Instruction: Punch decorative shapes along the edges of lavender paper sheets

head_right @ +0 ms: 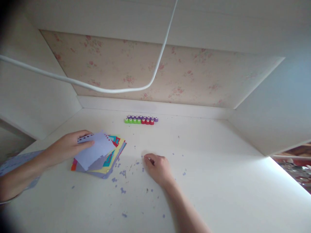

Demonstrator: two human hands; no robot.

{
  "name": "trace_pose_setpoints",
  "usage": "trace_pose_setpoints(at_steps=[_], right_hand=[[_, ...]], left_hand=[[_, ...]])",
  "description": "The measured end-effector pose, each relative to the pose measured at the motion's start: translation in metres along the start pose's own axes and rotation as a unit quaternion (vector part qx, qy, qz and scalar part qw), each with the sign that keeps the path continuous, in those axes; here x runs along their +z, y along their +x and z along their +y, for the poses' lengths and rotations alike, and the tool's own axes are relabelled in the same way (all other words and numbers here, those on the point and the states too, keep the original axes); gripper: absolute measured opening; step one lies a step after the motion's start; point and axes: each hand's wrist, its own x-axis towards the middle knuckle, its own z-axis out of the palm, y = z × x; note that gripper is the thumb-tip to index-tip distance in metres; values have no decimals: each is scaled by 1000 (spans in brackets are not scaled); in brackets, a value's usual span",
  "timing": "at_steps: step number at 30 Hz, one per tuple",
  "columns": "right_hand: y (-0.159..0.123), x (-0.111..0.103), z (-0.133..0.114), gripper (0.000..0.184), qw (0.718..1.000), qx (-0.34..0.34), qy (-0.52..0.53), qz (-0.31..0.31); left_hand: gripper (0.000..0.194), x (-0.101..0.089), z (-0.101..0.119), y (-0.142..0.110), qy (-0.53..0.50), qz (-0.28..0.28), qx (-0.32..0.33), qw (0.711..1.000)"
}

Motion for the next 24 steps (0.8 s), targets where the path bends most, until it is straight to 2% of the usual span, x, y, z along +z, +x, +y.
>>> trace_pose_setpoints(at_steps=[2,5,7,9,14,18,21,24], right_hand=[[-1,0,-1,28,1000,0,0,-6],[-4,-3,-4,31,999,-6,30,-11],[-5,-7,-8,36,998,-7,63,-13],[-6,-10,-11,41,996,-1,91,-23],[-4,-14,-13,40,989,18,140,-34],[-3,-11,-9,39,987,16,153,-36],[-1,-9,-6,36,988,30,148,-31],[1,-8,-5,33,991,49,124,-26]], left_hand=[[40,9,16,-7,-139,-6,-40,990],[47,34,36,-17,-328,-37,-84,940],[47,53,46,-23,-385,-56,-98,916],[45,71,55,-27,-419,-66,-85,902],[53,99,68,-32,-412,-110,-85,900],[53,113,63,-29,-340,-117,-33,932],[51,126,53,-27,-250,-66,59,964],[42,138,45,-26,-163,34,145,975]])
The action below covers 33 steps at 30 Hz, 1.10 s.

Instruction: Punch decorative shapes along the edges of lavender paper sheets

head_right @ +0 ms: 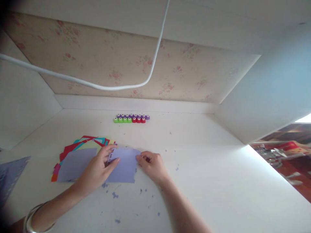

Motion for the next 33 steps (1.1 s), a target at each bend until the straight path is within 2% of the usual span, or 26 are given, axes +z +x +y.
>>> trace_pose_setpoints(at_steps=[3,6,8,11,14,16,20,26,29,33], right_hand=[[1,2,-1,30,999,2,-41,9],[0,3,-2,29,998,-4,-62,13],[-3,3,-2,35,998,-5,-61,-10],[-4,2,1,50,999,29,-21,-24],[6,1,6,52,995,75,37,61],[22,1,11,48,991,77,21,110],[74,-1,16,33,981,9,-141,135],[148,-8,18,54,959,-17,-219,177],[165,-10,21,51,952,-18,-241,185],[171,-9,24,37,950,-26,-250,186]], left_hand=[[36,6,-4,-3,69,69,103,990],[27,9,-5,-5,98,81,158,979],[20,9,-7,-6,93,50,176,979],[22,9,-13,-6,66,16,178,982],[23,9,-19,-4,41,27,149,988],[26,10,-20,-4,27,13,138,990],[37,10,-20,-4,11,-40,137,990],[42,10,-19,-6,18,-66,143,987],[41,10,-18,-7,28,-77,150,985],[38,11,-19,-9,36,-75,165,983]])
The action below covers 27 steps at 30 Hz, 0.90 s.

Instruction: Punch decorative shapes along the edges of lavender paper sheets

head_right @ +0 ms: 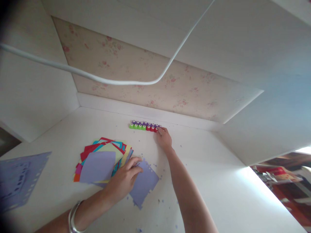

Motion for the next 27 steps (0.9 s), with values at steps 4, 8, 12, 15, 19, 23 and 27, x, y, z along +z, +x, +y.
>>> trace_pose_setpoints(at_steps=[4,8,12,15,19,23,27], right_hand=[[-4,0,0,32,1000,-3,12,-2],[-8,-3,-3,34,999,19,28,-17],[-14,-9,-8,40,996,27,78,-15],[-35,-19,-10,38,991,20,129,-23],[-90,-39,-7,44,980,42,191,-40],[-145,-57,-1,43,954,68,290,-45],[-168,-68,5,33,951,58,300,-41]], left_hand=[[35,2,0,-2,1,10,7,1000],[28,-1,2,1,-15,18,-9,1000],[19,-5,6,5,-42,14,-40,998],[15,-8,5,5,-52,14,-56,997],[18,-13,2,9,-75,11,-80,994],[37,-20,1,25,-107,-40,-132,985],[21,-21,2,47,-111,-70,-125,983]])
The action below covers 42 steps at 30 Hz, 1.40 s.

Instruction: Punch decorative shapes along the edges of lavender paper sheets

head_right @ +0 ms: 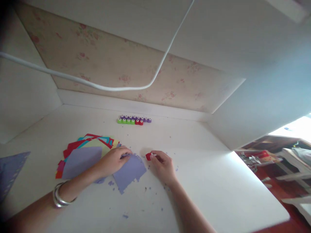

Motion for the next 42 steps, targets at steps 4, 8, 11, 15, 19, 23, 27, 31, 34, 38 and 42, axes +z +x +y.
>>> trace_pose_setpoints(at_steps=[4,8,11,15,19,23,27,31,34,38,42], right_hand=[[1,-2,-5,30,999,-10,-38,-6],[4,0,-15,26,996,-25,-69,-48],[4,-1,-18,24,995,-22,-74,-58],[4,-2,-15,24,997,-4,-56,-49],[5,-2,-11,24,998,-2,-42,-54],[4,-2,-12,24,997,-16,-49,-54],[4,-3,-13,24,995,-35,-80,-55],[4,-4,-12,23,994,-52,-86,-50],[4,-4,-11,20,993,-61,-92,-53],[3,-4,-13,17,991,-71,-95,-65],[2,-3,-14,16,990,-71,-106,-61]], left_hand=[[22,2,-2,11,-20,-11,-30,999],[29,2,-8,10,-51,-11,-52,997],[31,2,-10,9,-64,-17,-57,996],[33,2,-15,10,-82,-14,-64,994],[36,1,-17,11,-102,-18,-73,992],[39,0,-16,11,-113,-25,-84,990],[41,0,-17,12,-119,-30,-95,988],[42,1,-20,12,-122,-36,-96,987],[41,1,-20,11,-119,-34,-94,988],[38,0,-16,11,-101,-27,-84,991],[38,-1,-14,11,-86,-27,-79,993]])
